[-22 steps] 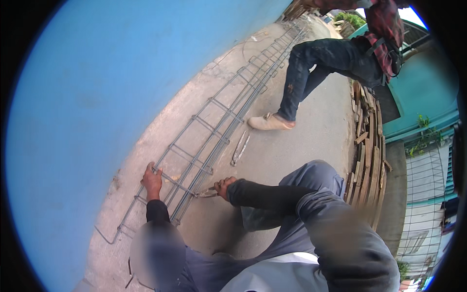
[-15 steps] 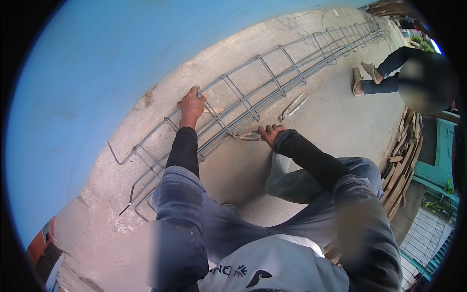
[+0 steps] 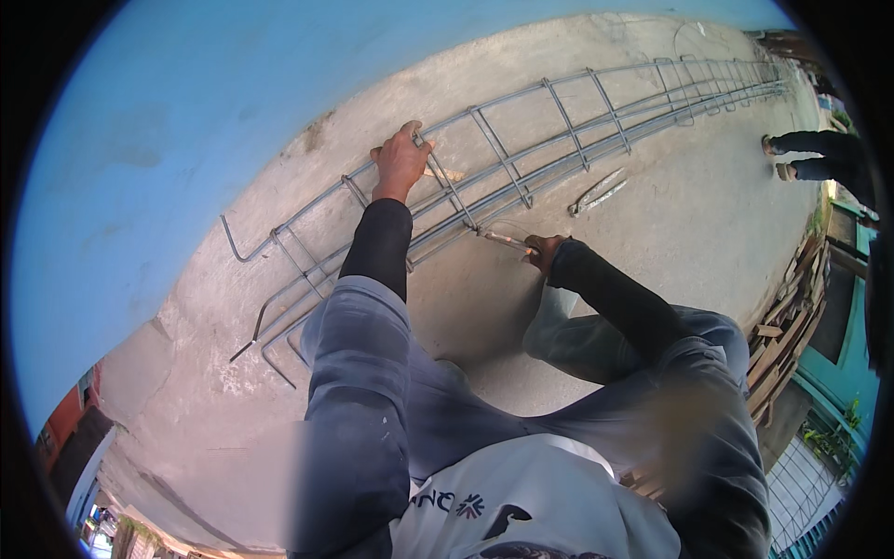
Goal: The person moves wooden planks and then sits on the floor to assemble a rebar mesh. They use pliers to tie wire at the intersections of the rebar grid.
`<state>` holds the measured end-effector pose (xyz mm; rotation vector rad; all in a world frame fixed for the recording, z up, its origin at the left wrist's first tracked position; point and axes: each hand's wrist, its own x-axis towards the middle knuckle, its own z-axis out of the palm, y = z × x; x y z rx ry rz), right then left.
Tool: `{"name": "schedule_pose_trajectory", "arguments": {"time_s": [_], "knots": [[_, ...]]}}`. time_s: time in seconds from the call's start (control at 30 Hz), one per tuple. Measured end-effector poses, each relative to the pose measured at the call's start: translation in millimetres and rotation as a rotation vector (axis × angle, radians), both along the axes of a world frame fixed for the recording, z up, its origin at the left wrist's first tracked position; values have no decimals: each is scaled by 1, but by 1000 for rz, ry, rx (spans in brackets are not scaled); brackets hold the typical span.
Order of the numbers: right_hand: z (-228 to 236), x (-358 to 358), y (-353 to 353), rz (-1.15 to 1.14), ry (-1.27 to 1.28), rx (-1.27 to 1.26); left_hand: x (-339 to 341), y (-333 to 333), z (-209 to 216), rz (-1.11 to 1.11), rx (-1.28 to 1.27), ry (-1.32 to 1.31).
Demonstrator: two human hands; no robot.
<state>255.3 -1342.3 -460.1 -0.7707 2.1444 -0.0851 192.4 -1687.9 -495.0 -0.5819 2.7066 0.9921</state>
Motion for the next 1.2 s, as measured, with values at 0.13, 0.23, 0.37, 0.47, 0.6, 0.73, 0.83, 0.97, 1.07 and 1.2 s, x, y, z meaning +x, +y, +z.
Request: {"name": "schedule_pose_trajectory", "arguments": {"time_s": [0.13,0.23,0.37,0.47,0.6,0.73,0.83,0.97,1.07,1.2], "knots": [[-9,65,13,-446,-509,-424,-15,11,-5,6,24,42],[13,87,-44,-1328,-1342,-433,5,-10,-3,29,12,-45],[21,88,-51,-1478,-1336,-493,19,18,-8,152,-185,454],[10,91,-33,-1513,-1308,-490,50,91,41,424,107,329],[14,84,-30,-1427,-1219,-445,125,166,50,937,564,-230],[40,77,-38,-1377,-1200,-407,151,175,12,1014,1627,-462],[53,68,-33,-996,-818,-104,148,183,6,990,1818,-357],[61,99,-23,-328,175,186,130,208,9,1290,1769,-227],[47,106,-30,-354,542,226,120,214,10,1441,1625,-247],[32,76,-33,-471,198,246,134,195,-5,1369,1782,-197]]}}
